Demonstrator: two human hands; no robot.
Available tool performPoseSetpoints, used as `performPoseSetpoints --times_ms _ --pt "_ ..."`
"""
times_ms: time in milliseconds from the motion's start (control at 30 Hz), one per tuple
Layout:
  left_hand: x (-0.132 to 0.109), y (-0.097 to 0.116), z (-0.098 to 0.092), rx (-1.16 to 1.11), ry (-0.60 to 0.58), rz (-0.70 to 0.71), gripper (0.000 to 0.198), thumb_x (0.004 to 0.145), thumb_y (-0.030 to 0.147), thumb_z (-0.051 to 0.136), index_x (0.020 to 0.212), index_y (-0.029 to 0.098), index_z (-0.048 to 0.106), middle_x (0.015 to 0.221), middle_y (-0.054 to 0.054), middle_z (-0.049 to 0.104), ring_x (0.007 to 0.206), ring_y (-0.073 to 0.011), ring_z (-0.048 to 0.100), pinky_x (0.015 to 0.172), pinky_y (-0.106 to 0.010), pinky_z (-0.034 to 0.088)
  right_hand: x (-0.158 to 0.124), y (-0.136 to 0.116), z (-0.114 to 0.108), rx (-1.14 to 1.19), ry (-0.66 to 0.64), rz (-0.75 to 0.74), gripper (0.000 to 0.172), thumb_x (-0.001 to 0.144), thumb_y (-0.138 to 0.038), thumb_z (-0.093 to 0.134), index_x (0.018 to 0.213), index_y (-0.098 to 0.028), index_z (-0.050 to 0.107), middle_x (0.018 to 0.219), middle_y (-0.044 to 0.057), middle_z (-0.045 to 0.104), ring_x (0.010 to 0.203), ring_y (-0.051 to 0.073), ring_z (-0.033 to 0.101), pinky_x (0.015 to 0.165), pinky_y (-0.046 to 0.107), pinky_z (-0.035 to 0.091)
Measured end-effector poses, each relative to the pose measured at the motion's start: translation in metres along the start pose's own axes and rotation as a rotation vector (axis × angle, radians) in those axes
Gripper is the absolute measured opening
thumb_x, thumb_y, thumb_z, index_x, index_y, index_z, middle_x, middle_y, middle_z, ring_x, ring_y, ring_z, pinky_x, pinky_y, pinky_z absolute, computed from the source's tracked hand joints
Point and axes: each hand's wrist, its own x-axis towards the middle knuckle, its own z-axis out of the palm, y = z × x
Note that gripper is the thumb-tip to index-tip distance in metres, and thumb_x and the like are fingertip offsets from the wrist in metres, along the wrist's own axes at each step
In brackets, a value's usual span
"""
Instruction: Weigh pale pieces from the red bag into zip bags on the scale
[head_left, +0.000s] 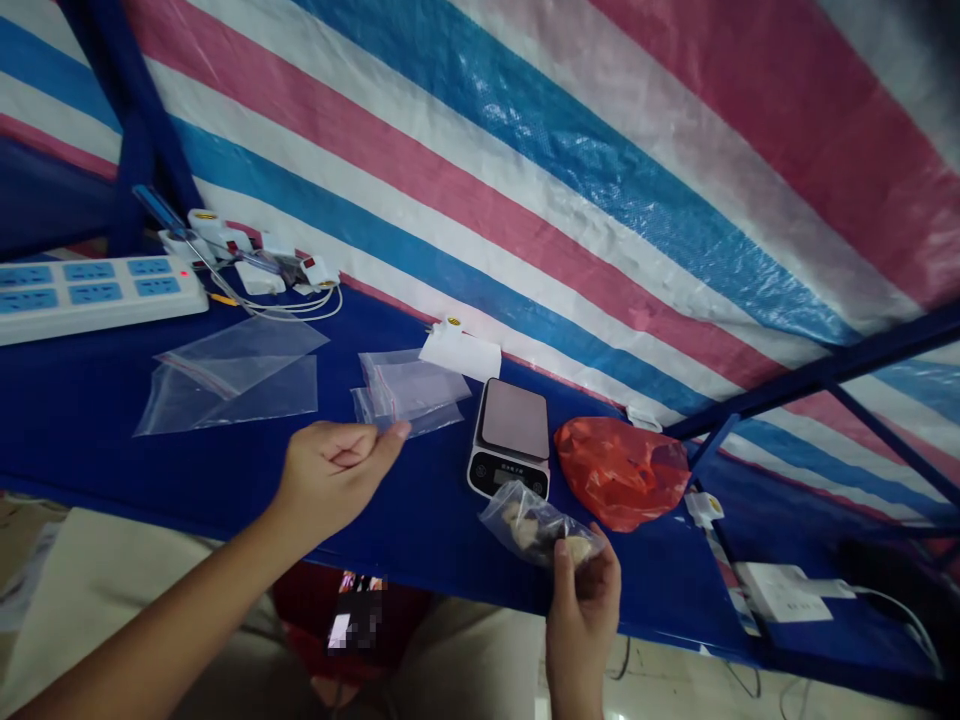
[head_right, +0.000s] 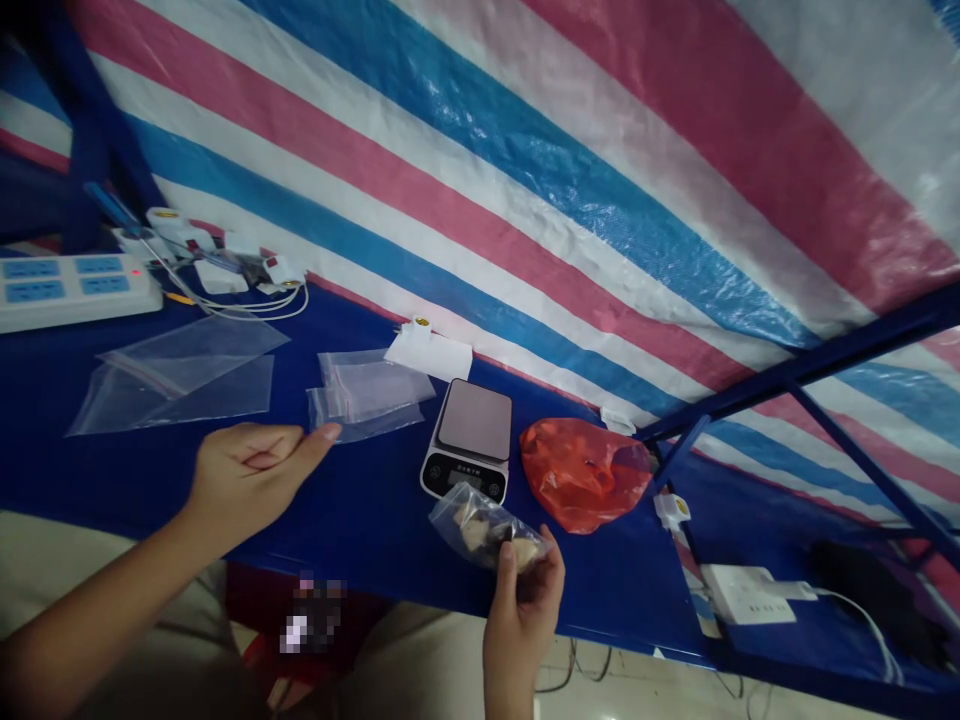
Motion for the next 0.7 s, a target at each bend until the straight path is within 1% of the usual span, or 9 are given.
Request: performPoseSetpoints --times_ms 100,167,233,300,367,433,533,600,700 --pt "0.018 0.031 0.019 -0.13 -0.256 0.072 0.053 0.092 0.029 0.054 0.059 0.018 0.015 0.055 0.006 0.013 0.049 -0.0059 0.019 0.049 -0.023 0.021 0.003 -0.002 -0.005 0.16 0.023 0.063 0.057 0.084 -0.048 0.075 0.13 -0.021 0.056 0.108 0.003 0.069 0.097 0.017 0.067 0.087 0.028 0.053" --pt "0.032 0.056 0.038 -0.217 -0.461 0.204 0.047 0.093 0.034 0.056 0.06 0.019 0.026 0.054 0.007 0.021 0.05 -0.0063 0.026 0.051 -0.024 0.024 0.007 -0.005 -0.013 0.283 0.053 0.144 0.044 0.084 -0.046 0.075 0.12 -0.023 0.061 0.102 -0.001 0.071 0.09 0.014 0.068 0.083 0.024 0.055" --pt "0.043 0.079 0.063 -0.238 -0.606 0.362 0.03 0.092 0.036 0.058 0.07 0.02 0.044 0.061 0.006 0.044 0.056 -0.008 0.041 0.057 -0.024 0.033 0.013 -0.008 -0.026 0.394 0.102 0.242 0.036 0.083 -0.044 0.077 0.11 -0.023 0.064 0.098 -0.004 0.072 0.085 0.012 0.069 0.077 0.021 0.056" --pt "0.046 0.095 0.096 -0.222 -0.712 0.583 0.013 0.09 0.032 0.06 0.09 0.019 0.057 0.085 -0.001 0.064 0.078 -0.0134 0.057 0.073 -0.027 0.043 0.024 -0.01 -0.046 0.489 0.14 0.34 0.032 0.081 -0.039 0.079 0.106 -0.022 0.066 0.098 -0.003 0.073 0.086 0.012 0.07 0.075 0.019 0.058" --pt "0.041 0.103 0.134 -0.156 -0.749 0.778 0.029 0.088 0.029 0.061 0.113 0.015 0.061 0.113 -0.011 0.066 0.106 -0.0215 0.059 0.093 -0.034 0.045 0.038 -0.01 -0.07 0.559 0.189 0.416 0.029 0.08 -0.032 0.078 0.105 -0.02 0.068 0.097 -0.001 0.074 0.088 0.012 0.072 0.074 0.02 0.06" --pt "0.03 0.102 0.173 -0.046 -0.736 0.868 0.05 0.087 0.033 0.064 0.132 0.012 0.056 0.131 -0.018 0.06 0.122 -0.0295 0.054 0.104 -0.044 0.04 0.053 -0.007 -0.094 0.595 0.264 0.452 0.027 0.078 -0.026 0.076 0.103 -0.018 0.068 0.093 0.001 0.075 0.086 0.015 0.073 0.072 0.023 0.062" --pt "0.013 0.096 0.218 0.05 -0.701 0.928 0.062 0.086 0.03 0.064 0.144 0.013 0.047 0.134 -0.018 0.06 0.128 -0.0329 0.051 0.109 -0.054 0.034 0.069 0.001 -0.121 0.6 0.292 0.43 0.028 0.075 -0.025 0.073 0.102 -0.018 0.068 0.092 0.004 0.076 0.084 0.019 0.075 0.069 0.028 0.064" --pt "0.008 0.091 0.234 0.071 -0.693 0.962 0.054 0.09 0.02 0.057 0.143 0.014 0.048 0.119 -0.014 0.068 0.116 -0.0296 0.058 0.106 -0.055 0.034 0.075 0.008 -0.129 0.609 0.26 0.41 0.03 0.075 -0.026 0.072 0.104 -0.018 0.068 0.095 0.005 0.076 0.086 0.02 0.075 0.07 0.03 0.064" --pt "0.011 0.088 0.239 0.086 -0.682 1.004 0.043 0.094 0.011 0.044 0.136 0.015 0.054 0.107 -0.011 0.07 0.101 -0.0258 0.062 0.096 -0.05 0.038 0.078 0.016 -0.129 0.646 0.252 0.403 0.032 0.078 -0.029 0.071 0.109 -0.02 0.068 0.101 0.005 0.076 0.091 0.02 0.074 0.074 0.034 0.065"
